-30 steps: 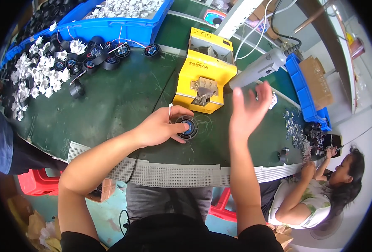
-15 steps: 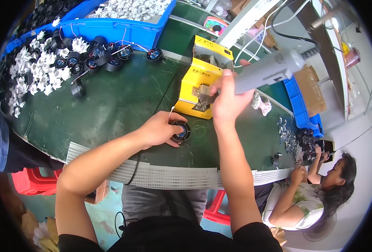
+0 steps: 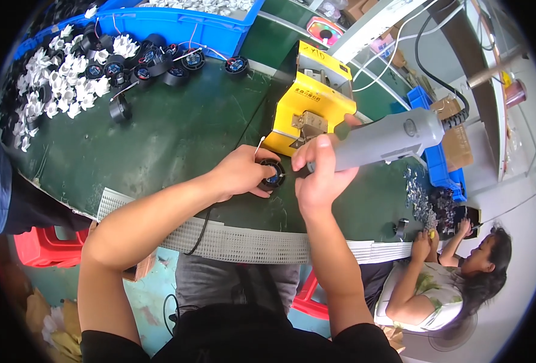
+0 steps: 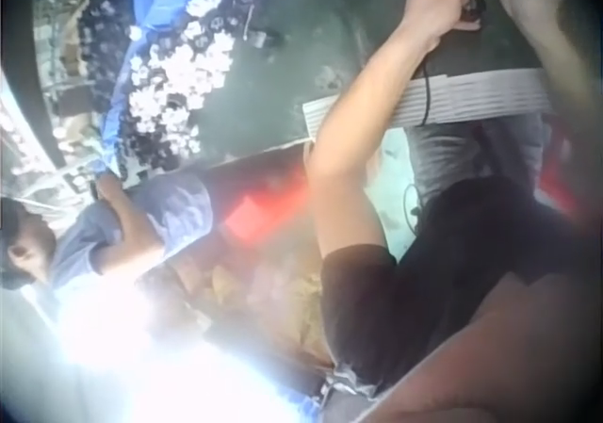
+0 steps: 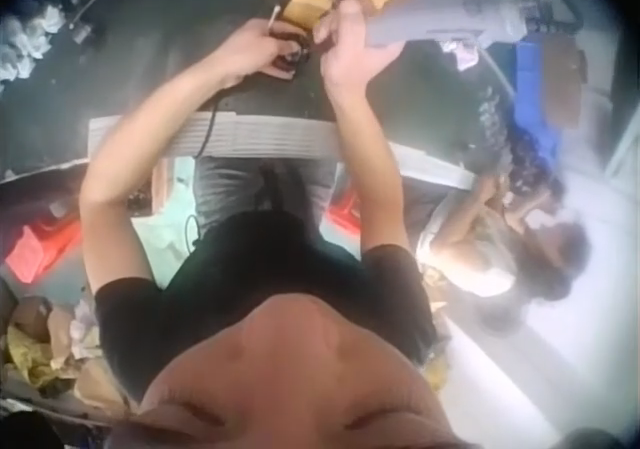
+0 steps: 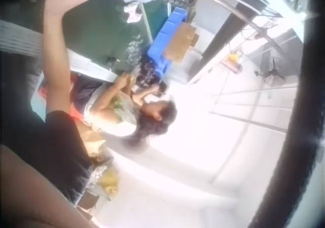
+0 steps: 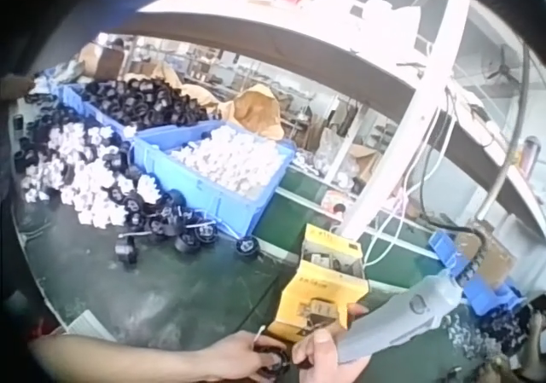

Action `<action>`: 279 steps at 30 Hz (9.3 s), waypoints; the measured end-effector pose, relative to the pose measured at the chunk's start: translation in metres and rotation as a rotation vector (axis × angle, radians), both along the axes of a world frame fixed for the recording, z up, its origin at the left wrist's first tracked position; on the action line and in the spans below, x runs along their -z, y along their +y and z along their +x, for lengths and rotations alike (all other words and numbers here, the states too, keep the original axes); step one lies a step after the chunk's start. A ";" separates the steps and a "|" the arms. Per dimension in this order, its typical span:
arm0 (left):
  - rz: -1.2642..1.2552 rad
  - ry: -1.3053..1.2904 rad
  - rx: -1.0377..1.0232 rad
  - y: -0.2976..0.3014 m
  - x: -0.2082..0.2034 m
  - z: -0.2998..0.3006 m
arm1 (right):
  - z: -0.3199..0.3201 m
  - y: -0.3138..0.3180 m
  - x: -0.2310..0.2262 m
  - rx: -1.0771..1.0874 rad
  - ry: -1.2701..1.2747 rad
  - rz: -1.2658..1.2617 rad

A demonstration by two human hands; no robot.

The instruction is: The person assembles small electronic cooling fans by mounting components into a plastic housing and securing them with screws using an electric screwdriver.

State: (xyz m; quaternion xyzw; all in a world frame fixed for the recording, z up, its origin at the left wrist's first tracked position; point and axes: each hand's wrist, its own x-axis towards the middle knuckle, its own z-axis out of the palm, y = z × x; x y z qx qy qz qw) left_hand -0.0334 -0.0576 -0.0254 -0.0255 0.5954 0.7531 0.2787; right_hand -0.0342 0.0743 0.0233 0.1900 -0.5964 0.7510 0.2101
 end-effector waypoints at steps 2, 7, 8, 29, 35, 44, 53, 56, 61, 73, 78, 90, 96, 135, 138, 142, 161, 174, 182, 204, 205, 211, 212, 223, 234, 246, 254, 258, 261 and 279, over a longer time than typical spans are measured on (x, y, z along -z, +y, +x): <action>-0.003 0.004 0.001 0.000 0.002 -0.001 | 0.004 -0.006 0.006 -0.010 0.001 -0.015; -0.008 0.012 -0.006 0.000 0.002 0.000 | 0.004 -0.006 0.012 -0.029 0.013 -0.017; -0.008 0.009 -0.006 0.000 0.002 0.000 | 0.004 -0.006 0.012 -0.033 0.020 -0.022; -0.126 0.200 0.033 0.007 -0.010 0.007 | 0.022 0.013 0.028 -0.150 -0.140 0.064; -1.019 0.908 -0.395 -0.074 -0.020 -0.015 | 0.045 0.160 0.005 0.827 0.016 0.718; -1.141 1.320 -0.544 -0.059 -0.031 -0.007 | 0.073 0.343 0.065 1.082 -0.377 1.157; -0.402 1.312 0.256 -0.003 -0.039 0.033 | 0.073 0.102 0.033 0.135 -0.187 0.546; -0.372 1.443 0.097 0.006 -0.037 0.039 | 0.072 0.051 0.025 0.092 -0.058 0.402; -0.354 1.407 -0.124 -0.011 -0.037 0.027 | 0.038 0.044 0.001 -0.006 0.033 0.462; -0.534 1.530 -0.083 -0.014 -0.029 0.011 | 0.001 0.063 -0.015 -0.003 0.024 0.972; -0.571 1.606 -0.054 -0.014 -0.029 0.009 | -0.004 0.068 -0.012 -0.228 -0.178 0.884; 0.569 0.344 -0.068 -0.021 -0.031 0.009 | -0.003 0.062 0.010 -0.596 -0.270 0.169; 0.647 0.269 -0.006 -0.021 -0.027 0.005 | -0.007 0.057 0.021 -0.403 -0.232 0.381; 0.828 0.256 0.019 -0.007 -0.018 0.011 | 0.008 0.039 0.015 -0.377 -0.283 0.210; 0.774 0.296 -0.058 -0.004 -0.019 0.013 | 0.008 0.035 0.021 -0.328 -0.303 0.264; 0.754 0.287 -0.113 0.001 -0.020 0.015 | 0.002 0.029 0.030 -0.056 0.063 0.367; 0.438 0.435 -0.135 -0.003 -0.022 0.018 | 0.013 0.024 0.032 -0.210 -0.177 0.172; 0.094 0.721 -0.042 -0.007 -0.022 0.014 | -0.001 0.030 0.040 -0.290 -0.276 0.120; 0.171 0.116 0.073 -0.009 -0.021 0.008 | -0.038 0.073 0.003 0.718 0.196 0.293; 0.144 -0.058 0.096 0.000 0.002 0.003 | -0.048 0.012 -0.024 0.116 0.004 0.127; 0.137 -0.065 0.080 0.000 0.003 0.005 | -0.044 0.012 -0.022 0.111 -0.003 0.129; 0.121 -0.009 0.058 0.002 0.001 0.004 | -0.006 0.009 -0.008 -0.050 0.001 -0.122; 0.121 -0.018 0.055 0.002 0.002 0.004 | -0.002 0.006 -0.006 -0.052 -0.008 -0.122; 0.106 0.009 0.067 0.002 0.003 0.005 | 0.002 -0.005 0.009 -0.096 0.009 -0.019; 0.077 0.011 0.053 0.003 -0.003 0.007 | 0.000 0.001 0.015 -0.109 -0.039 -0.059; 0.068 0.029 0.074 0.003 -0.002 0.004 | 0.000 0.003 0.008 -0.161 -0.003 -0.166; 0.060 0.022 0.059 0.002 -0.003 0.006 | 0.002 0.000 0.012 -0.168 -0.026 -0.167; 0.059 0.018 0.056 0.001 -0.003 0.007 | 0.002 -0.004 0.017 -0.132 -0.018 -0.050; 0.077 0.024 0.047 0.001 0.002 0.008 | 0.002 -0.004 0.021 -0.162 0.000 -0.043; -1.361 0.761 -0.591 -0.125 -0.032 -0.023 | 0.010 0.260 0.042 1.229 0.051 0.901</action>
